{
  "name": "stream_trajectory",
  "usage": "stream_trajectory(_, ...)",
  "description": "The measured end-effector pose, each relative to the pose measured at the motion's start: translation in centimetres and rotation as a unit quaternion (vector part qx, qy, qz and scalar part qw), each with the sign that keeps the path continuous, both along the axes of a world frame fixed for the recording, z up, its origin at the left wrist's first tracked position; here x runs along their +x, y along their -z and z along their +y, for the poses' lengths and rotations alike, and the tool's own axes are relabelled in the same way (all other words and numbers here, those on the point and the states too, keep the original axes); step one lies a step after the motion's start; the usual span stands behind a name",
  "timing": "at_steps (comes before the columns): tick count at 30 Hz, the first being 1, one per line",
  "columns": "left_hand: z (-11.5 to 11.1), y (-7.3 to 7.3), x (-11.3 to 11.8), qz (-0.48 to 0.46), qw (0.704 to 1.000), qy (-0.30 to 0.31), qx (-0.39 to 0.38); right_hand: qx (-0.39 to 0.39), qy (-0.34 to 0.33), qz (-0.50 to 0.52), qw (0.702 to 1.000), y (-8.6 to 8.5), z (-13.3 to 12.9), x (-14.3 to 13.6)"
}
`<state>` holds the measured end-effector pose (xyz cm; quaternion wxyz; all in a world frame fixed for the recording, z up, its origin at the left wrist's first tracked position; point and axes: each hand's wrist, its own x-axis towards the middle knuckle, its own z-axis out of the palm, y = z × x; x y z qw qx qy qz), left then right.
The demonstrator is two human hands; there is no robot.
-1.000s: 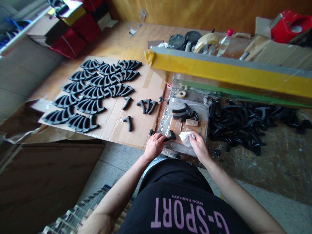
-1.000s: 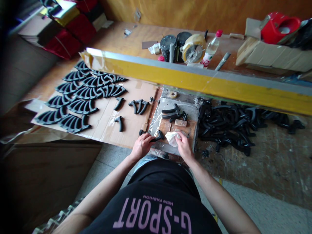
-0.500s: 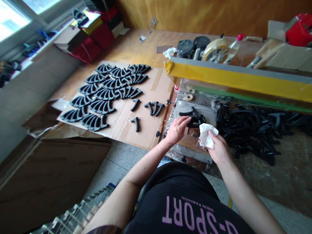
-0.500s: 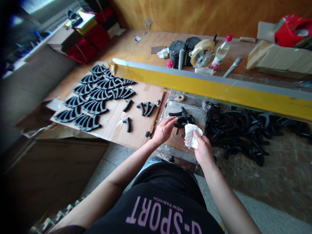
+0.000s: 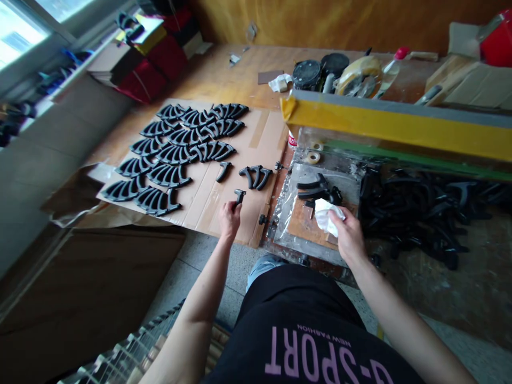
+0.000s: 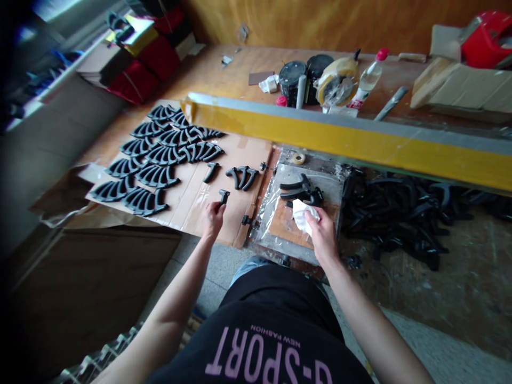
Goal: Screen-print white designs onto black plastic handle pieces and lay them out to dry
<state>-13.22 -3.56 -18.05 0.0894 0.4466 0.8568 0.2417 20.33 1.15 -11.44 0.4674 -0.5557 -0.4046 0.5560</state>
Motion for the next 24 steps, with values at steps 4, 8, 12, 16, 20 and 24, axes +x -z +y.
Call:
stream_trajectory(4, -2.3, -2.7, 7.2, 0.006, 0.960, 0.274, 0.055, 0.120, -0.075, -0.200, 0.970, 0.1, 0.2, -1.3)
stream_trajectory(8, -3.9, -3.7, 11.4, 0.076, 0.920, 0.385, 0.008, 0.247, -0.174, -0.308, 0.902, 0.9, -0.4, -2.9)
stream_trajectory(12, -3.8, -3.7, 11.7, 0.115, 0.912, 0.394, -0.022, 0.328, -0.303, -0.377, 0.812, 2.8, -1.3, -4.2)
stream_trajectory(16, -3.7, -3.8, 11.5, 0.120, 0.909, 0.399, -0.030, 0.341, -0.368, -0.430, 0.751, 3.8, -2.5, -3.9)
stream_trajectory(20, -3.8, -4.0, 11.7, 0.122, 0.907, 0.401, -0.042, 0.358, -0.386, -0.435, 0.731, 3.5, -4.0, -2.3)
stream_trajectory(24, -3.7, -4.0, 11.7, 0.129, 0.904, 0.406, -0.044, 0.352, -0.384, -0.430, 0.737, 3.3, -4.1, -2.2)
